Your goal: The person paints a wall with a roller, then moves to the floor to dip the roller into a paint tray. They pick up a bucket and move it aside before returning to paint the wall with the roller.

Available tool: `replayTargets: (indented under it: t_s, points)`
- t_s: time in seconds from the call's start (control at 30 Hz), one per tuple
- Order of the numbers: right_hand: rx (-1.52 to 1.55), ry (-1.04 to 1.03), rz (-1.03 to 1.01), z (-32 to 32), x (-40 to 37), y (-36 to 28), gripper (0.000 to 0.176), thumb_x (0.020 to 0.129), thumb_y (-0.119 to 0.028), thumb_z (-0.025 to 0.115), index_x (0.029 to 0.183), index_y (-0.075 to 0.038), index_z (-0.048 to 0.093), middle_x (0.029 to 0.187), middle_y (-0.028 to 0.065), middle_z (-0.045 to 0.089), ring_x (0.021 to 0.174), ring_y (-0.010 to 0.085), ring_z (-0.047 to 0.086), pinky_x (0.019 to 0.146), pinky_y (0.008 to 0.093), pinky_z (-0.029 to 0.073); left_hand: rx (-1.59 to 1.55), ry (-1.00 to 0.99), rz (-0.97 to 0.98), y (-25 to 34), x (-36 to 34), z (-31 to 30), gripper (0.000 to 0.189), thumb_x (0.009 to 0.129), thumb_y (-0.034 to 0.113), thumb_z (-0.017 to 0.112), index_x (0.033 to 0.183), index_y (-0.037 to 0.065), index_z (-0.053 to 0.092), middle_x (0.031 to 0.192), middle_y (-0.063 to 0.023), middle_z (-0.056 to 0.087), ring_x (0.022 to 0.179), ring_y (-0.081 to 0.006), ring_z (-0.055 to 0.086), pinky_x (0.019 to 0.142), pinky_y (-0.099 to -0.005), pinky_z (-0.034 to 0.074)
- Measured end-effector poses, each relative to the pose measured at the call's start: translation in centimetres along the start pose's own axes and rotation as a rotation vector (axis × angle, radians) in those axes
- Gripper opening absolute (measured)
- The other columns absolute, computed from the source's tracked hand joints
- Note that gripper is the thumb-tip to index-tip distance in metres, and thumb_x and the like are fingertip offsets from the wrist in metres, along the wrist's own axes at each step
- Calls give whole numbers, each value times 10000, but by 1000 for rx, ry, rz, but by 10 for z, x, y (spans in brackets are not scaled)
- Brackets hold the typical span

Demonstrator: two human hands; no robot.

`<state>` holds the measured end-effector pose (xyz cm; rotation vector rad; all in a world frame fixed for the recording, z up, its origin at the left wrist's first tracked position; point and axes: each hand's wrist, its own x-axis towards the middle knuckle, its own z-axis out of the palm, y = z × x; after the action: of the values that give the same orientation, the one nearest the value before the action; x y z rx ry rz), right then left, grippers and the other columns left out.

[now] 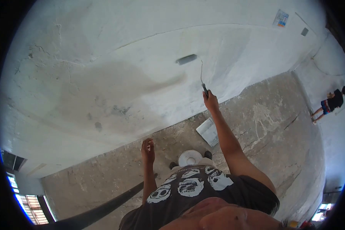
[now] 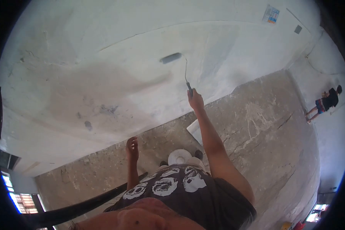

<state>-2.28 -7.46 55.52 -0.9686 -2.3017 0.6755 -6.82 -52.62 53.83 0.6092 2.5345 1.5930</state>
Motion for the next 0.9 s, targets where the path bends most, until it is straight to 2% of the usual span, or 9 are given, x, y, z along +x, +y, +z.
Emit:
replayTargets:
  t_s: [0.3,0.53,0.6,0.73,0.77,0.8,0.83,0.87,0.9]
  points:
    - [204,-7,-1,-65,48,-63,406,982,-449,533,905,-50,539,749,214,659,783,460,644,649,528,503,67,-22,3,21,4,44,237,997,242,558,1126,58,633,1113,-130,654,951,-260,665,797,-364,529]
    - [87,-154,168,53,-40,36,445,971,-470,542,887,-35,590,770,231,662,765,454,652,658,516,500,55,-32,-59,26,-5,54,245,998,268,563,1124,73,640,1131,-121,653,977,-261,658,805,-376,524]
    - [186,-286,237,45,-49,29,460,989,-500,468,980,-57,594,912,260,677,902,486,632,745,565,496,68,-67,-53,23,-2,50,246,997,277,565,1127,83,642,1135,-117,653,986,-263,656,807,-380,523]
    - [336,-40,145,18,-9,0,505,1017,-494,408,904,-32,579,863,270,645,884,513,602,723,558,478,67,-33,-32,14,1,34,223,987,282,581,1044,87,674,1154,-114,653,1020,-273,650,798,-391,526]
    - [293,105,76,13,10,-3,506,1013,-499,430,868,-42,593,710,186,631,693,406,638,599,473,474,66,-3,-46,11,1,30,218,985,274,585,996,83,687,1160,-114,652,1028,-277,649,793,-394,529]
    - [390,26,137,1,27,-4,504,1015,-513,423,860,-57,573,590,109,558,509,277,586,491,409,448,64,-17,-66,9,0,27,218,985,274,585,996,83,687,1160,-114,652,1028,-277,649,793,-394,529]
    - [396,96,48,-16,42,-11,505,1013,-531,419,852,-73,558,535,41,480,412,163,493,412,346,398,82,-7,-45,7,2,25,223,986,268,583,956,75,691,1160,-114,654,1031,-276,650,786,-397,530]
    - [419,56,86,-36,51,-22,511,1012,-531,422,850,-65,555,531,39,480,409,159,492,409,343,398,100,7,-17,6,3,23,236,987,262,581,915,68,695,1159,-114,655,1033,-276,650,778,-399,532]
    - [396,23,117,-44,54,-22,514,1014,-524,421,861,-53,558,564,78,515,462,226,534,457,374,430,102,-10,-12,3,3,20,255,997,263,568,902,64,696,1147,-117,658,1026,-277,651,778,-384,532]
